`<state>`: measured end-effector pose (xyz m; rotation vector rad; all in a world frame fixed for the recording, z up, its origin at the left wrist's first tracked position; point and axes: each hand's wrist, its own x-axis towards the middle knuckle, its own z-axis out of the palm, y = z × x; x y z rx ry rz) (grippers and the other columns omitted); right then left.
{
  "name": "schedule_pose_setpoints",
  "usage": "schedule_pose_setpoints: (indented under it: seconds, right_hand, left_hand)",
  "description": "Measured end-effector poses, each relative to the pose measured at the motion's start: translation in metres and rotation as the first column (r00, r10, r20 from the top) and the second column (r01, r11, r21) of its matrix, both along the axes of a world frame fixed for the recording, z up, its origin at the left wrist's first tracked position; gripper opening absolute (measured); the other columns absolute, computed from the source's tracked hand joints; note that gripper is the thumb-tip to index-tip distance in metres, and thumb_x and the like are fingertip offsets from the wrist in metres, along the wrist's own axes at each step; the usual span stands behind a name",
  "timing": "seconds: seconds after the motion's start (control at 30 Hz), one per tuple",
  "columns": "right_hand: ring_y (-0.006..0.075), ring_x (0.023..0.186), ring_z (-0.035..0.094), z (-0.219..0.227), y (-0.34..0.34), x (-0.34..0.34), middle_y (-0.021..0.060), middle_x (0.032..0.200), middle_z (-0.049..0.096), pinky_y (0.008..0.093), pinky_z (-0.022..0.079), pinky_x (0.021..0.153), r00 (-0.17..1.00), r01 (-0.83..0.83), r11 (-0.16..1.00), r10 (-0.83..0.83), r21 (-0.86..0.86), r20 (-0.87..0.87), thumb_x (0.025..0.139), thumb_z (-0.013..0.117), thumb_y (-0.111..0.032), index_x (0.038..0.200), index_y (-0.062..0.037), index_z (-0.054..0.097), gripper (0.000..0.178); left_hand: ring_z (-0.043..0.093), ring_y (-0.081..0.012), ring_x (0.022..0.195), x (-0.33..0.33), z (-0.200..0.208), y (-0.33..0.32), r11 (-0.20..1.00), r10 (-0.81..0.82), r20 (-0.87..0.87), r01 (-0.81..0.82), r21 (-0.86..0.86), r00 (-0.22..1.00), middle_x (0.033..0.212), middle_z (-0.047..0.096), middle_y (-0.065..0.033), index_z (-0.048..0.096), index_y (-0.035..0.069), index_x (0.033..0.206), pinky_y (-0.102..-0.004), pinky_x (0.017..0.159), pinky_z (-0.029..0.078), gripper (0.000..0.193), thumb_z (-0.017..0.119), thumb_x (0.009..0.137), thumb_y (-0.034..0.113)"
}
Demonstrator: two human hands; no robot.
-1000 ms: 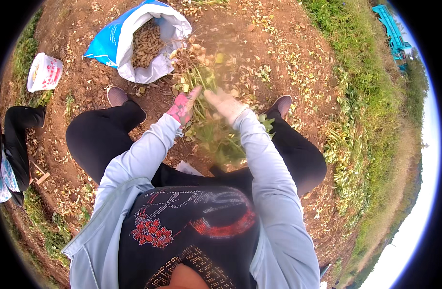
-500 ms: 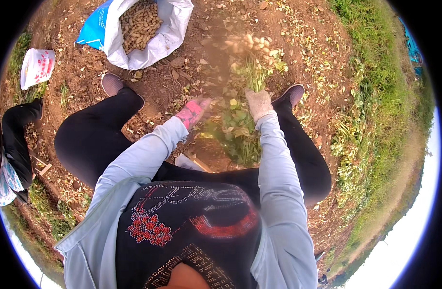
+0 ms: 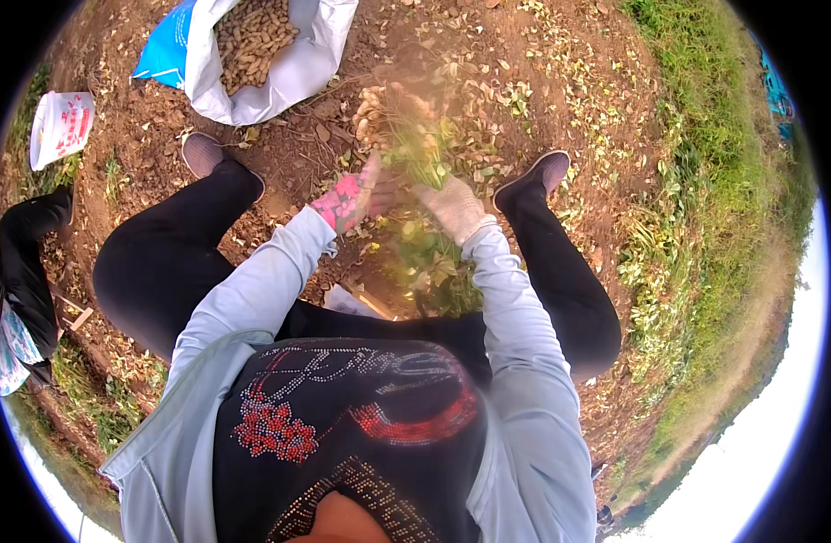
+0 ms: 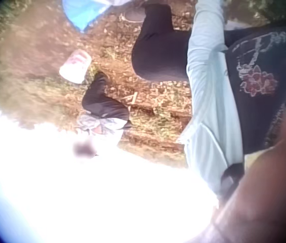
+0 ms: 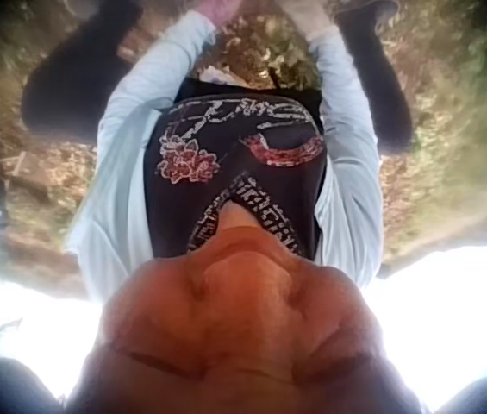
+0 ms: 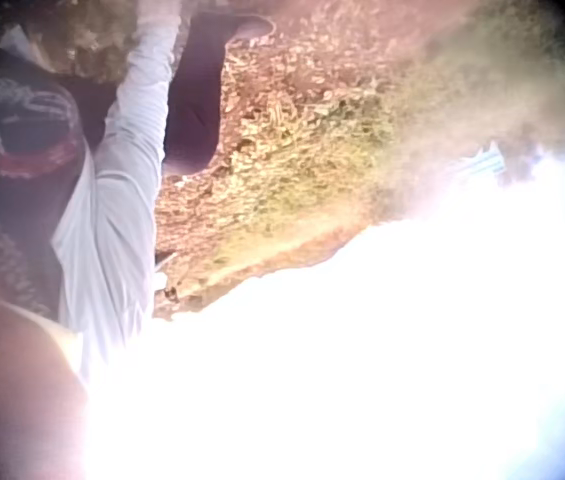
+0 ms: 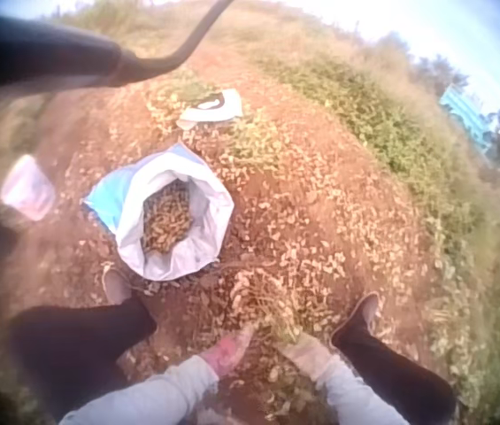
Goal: The person sits on the ground and removes peanuts from their pods by hand, placing the shelled nuts into a nearby sack. The person repeatedly pulls peanuts from the plant stems and discards the empty pods and stems.
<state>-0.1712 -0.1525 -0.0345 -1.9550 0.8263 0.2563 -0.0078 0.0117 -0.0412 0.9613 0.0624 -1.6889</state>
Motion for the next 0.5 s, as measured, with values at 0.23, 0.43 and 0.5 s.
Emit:
schedule_pose_setpoints:
  seconds: [0.23, 0.43, 0.5]
  right_hand:
    - [0.038, 0.091, 0.062, 0.089, 0.039, 0.041, 0.0218, 0.099, 0.065, 0.0422, 0.046, 0.079, 0.974, -0.164, 0.965, 0.125, -0.207, -0.188, 0.081, 0.06, -0.046, 0.129, -0.0117, 0.048, 0.06]
    - [0.0363, 0.092, 0.062, 0.085, 0.054, 0.032, 0.02, 0.099, 0.065, 0.0415, 0.048, 0.08, 0.96, -0.214, 0.93, 0.144, -0.299, -0.24, 0.081, 0.064, -0.044, 0.131, -0.0114, 0.046, 0.062]
    - [0.0361, 0.091, 0.062, 0.084, 0.068, 0.026, 0.0199, 0.096, 0.065, 0.0429, 0.049, 0.078, 0.953, -0.269, 0.892, 0.193, -0.363, -0.232, 0.082, 0.065, -0.042, 0.127, -0.0095, 0.048, 0.059]
  left_hand:
    - [0.041, -0.0188, 0.126, 0.016, 0.039, -0.004, 0.984, 0.163, 0.168, -0.147, -0.102, 0.972, 0.145, 0.036, -0.0094, 0.027, 0.009, 0.145, -0.0356, 0.106, 0.031, 0.087, 0.029, 0.086, 0.073]
    - [0.05, -0.0164, 0.106, 0.034, 0.021, 0.007, 0.982, -0.142, 0.563, 0.044, 0.185, 0.814, 0.127, 0.052, -0.015, 0.045, -0.002, 0.133, -0.0301, 0.092, 0.039, 0.098, 0.033, 0.08, 0.08]
    - [0.051, -0.0171, 0.107, 0.032, 0.002, 0.015, 0.983, -0.168, 0.606, 0.083, 0.165, 0.778, 0.127, 0.054, -0.0137, 0.048, -0.001, 0.132, -0.0298, 0.094, 0.038, 0.087, 0.038, 0.084, 0.071]
